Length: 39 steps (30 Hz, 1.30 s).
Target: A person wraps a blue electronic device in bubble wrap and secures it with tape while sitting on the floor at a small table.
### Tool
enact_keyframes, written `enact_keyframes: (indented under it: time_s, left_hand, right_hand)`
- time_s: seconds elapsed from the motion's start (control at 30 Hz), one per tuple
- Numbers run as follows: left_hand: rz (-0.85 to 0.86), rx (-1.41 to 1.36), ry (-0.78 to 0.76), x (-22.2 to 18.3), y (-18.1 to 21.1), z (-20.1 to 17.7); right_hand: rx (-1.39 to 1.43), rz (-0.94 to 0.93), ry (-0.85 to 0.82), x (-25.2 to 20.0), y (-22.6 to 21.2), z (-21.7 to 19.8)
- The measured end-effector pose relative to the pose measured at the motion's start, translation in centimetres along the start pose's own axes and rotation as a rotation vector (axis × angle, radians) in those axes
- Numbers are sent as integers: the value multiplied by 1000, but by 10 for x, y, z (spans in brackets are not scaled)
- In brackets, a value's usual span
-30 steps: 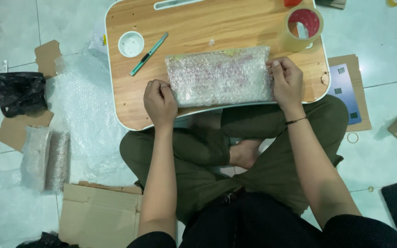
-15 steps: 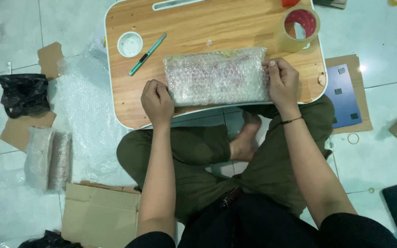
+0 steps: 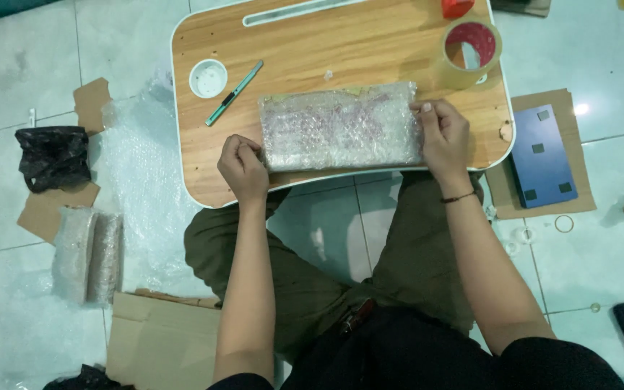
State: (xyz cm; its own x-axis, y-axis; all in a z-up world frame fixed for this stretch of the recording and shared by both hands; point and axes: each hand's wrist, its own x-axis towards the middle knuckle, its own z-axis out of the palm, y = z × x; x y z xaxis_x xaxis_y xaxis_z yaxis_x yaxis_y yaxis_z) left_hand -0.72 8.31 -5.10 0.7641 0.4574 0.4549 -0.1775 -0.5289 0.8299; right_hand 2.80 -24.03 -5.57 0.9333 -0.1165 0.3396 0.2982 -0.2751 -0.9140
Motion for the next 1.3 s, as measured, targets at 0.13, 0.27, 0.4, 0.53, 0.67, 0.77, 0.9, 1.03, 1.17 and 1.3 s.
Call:
enact_keyframes:
  time_s: [0.13, 0.27, 0.4, 0.53, 0.67, 0.77, 0.9, 1.03, 1.17, 1.3]
  left_hand:
    - [-2, 1, 3, 6, 0, 3]
    - [-55, -37, 72, 1, -5, -3]
    - [-72, -161, 289, 2, -7, -1]
    - [-73, -155, 404, -2, -9, -25]
    - [-132, 417, 341, 15, -55, -79]
    - [-357, 458, 65, 12, -71, -100]
    - [-411, 288, -111, 8, -60, -92]
    - [-423, 285, -99, -2, -59, -93]
    - [-405, 285, -65, -10, -53, -97]
    - [-339, 262, -36, -31, -63, -105]
  right_hand:
    - [6, 37, -3, 1, -3, 5]
    - [-6, -22, -30, -3, -2, 5]
    - [43, -77, 11, -3, -7, 5]
    - [93, -132, 80, -14, 10, -5]
    - [-327, -377, 409, -10, 10, -53]
    - [-530, -164, 419, -15, 32, -94]
    - [-321, 132, 153, -11, 67, -112]
    - [-378, 57, 137, -17, 67, -110]
    - [-385, 26, 131, -18, 56, -108]
    - [-426, 63, 153, -27, 56, -112]
